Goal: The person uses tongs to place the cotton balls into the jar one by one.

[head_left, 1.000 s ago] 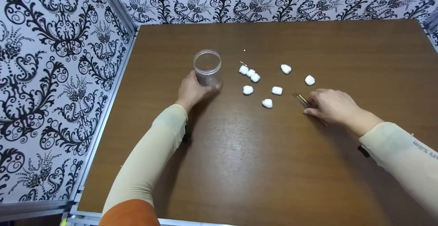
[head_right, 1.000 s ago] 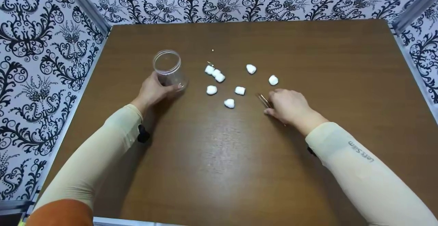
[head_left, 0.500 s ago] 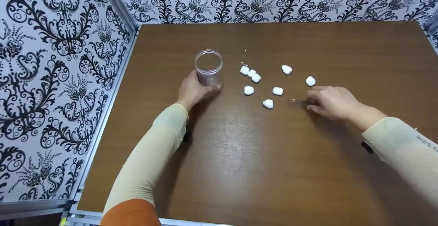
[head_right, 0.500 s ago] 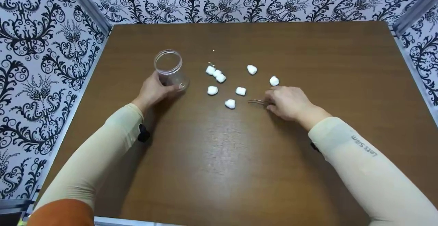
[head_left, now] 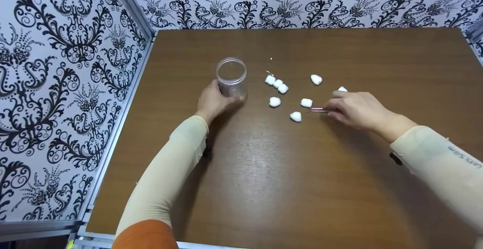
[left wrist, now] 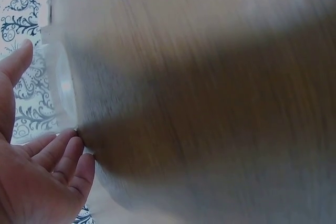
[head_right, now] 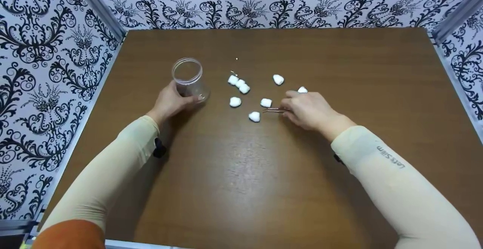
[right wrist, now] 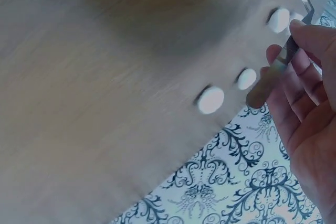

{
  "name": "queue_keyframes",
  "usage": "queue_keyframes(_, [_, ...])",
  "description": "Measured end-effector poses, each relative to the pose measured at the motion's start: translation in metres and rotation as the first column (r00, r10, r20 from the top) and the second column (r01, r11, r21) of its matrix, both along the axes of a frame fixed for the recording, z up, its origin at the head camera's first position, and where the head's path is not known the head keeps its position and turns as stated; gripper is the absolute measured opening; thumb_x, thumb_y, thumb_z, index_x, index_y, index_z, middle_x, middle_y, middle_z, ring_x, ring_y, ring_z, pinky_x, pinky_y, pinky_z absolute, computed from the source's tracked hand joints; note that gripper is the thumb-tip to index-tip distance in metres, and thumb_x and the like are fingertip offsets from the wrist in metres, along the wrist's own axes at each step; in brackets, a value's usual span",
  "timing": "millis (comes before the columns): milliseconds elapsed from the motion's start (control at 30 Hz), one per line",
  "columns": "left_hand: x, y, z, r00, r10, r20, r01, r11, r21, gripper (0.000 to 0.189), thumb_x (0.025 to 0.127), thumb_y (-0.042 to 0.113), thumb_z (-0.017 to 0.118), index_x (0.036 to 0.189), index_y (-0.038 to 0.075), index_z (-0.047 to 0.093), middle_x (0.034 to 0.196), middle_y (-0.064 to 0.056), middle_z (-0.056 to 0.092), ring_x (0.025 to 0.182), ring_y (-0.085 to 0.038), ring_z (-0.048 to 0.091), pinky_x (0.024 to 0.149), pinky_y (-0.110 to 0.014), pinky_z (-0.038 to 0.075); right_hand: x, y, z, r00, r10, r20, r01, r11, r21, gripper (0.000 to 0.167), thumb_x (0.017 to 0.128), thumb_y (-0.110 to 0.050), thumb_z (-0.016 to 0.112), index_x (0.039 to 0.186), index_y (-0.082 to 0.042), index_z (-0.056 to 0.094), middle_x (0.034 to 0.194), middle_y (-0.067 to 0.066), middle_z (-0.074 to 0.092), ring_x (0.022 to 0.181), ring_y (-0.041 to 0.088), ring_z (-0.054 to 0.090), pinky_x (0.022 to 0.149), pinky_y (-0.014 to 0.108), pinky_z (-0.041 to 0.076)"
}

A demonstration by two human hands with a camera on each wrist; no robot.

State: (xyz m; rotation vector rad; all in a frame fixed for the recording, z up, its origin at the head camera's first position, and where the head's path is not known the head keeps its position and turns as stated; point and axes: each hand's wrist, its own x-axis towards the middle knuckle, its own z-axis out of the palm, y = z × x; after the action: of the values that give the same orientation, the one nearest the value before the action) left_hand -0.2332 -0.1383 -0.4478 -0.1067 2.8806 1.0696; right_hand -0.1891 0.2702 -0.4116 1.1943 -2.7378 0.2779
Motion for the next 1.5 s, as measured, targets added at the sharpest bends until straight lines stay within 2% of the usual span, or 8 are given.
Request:
queue_keyframes(300, [0.001,0.001,0.002,1.000,-0.006,0.005,0.006,1.000,-0.009,0.087,0.073,0.054,0.084,0.139,0.009,0.049,0.134,-0.008,0.060,0.122,-0.026,0.055,0.100,-0.043,0.041,-0.001,-0.012,-0.002,0.998,0.054,-0.019,-0.054,0.998,-0.013,0.018,0.082,-0.010,0.079,0.099,-0.015,0.077,0.081,-0.003,0.054,0.057,0.014,0.049,0.045,0.038,0.041])
queue_keyframes(533, [0.001,0.000,0.002,1.000,-0.007,0.014,0.007,1.000,-0.005,0.089,0.072,0.054,0.085,0.141,0.010,0.048,0.134,-0.007,0.060,0.123,-0.026,0.055,0.100,-0.043,0.041,-0.002,-0.018,-0.003,0.999,0.054,0.007,-0.054,0.999,0.005,0.015,0.081,-0.012,0.080,0.096,-0.015,0.077,0.081,-0.003,0.054,0.058,0.016,0.052,0.048,0.042,0.045])
queue_keyframes(767, [0.001,-0.001,0.004,1.000,-0.016,0.025,0.017,1.000,-0.010,0.090,0.072,0.052,0.085,0.142,0.010,0.046,0.133,-0.007,0.060,0.121,-0.026,0.055,0.099,-0.043,0.042,-0.002,-0.021,-0.007,0.999,0.029,0.040,-0.031,0.999,0.038,0.016,0.083,-0.012,0.079,0.099,-0.016,0.078,0.079,-0.003,0.050,0.055,0.013,0.047,0.046,0.039,0.042])
queue_keyframes(900, [0.001,-0.001,0.004,1.000,-0.011,0.028,0.012,1.000,-0.020,0.090,0.072,0.053,0.085,0.142,0.011,0.047,0.132,-0.007,0.061,0.120,-0.026,0.056,0.098,-0.044,0.042,-0.002,-0.024,-0.009,0.999,0.020,0.039,-0.022,0.999,0.042,0.014,0.083,-0.012,0.078,0.097,-0.016,0.078,0.080,-0.003,0.051,0.056,0.014,0.049,0.047,0.041,0.043])
queue_keyframes(1233, [0.000,-0.002,0.002,1.000,-0.009,0.023,0.010,1.000,-0.019,0.089,0.072,0.054,0.085,0.141,0.012,0.048,0.133,-0.006,0.060,0.121,-0.026,0.055,0.098,-0.043,0.042,-0.004,-0.028,-0.012,1.000,0.007,-0.026,-0.006,0.998,0.058,0.010,0.084,-0.015,0.075,0.093,-0.015,0.078,0.076,-0.001,0.048,0.051,0.016,0.045,0.041,0.041,0.037])
queue_keyframes(1500, [0.000,-0.002,0.003,1.000,-0.009,0.012,0.010,1.000,-0.010,0.088,0.072,0.053,0.085,0.141,0.012,0.049,0.132,-0.007,0.061,0.120,-0.026,0.056,0.098,-0.043,0.042,-0.010,-0.026,0.001,0.994,0.019,-0.105,-0.018,1.000,0.004,0.011,0.082,-0.014,0.075,0.093,-0.014,0.077,0.078,-0.002,0.050,0.052,0.016,0.046,0.040,0.038,0.036])
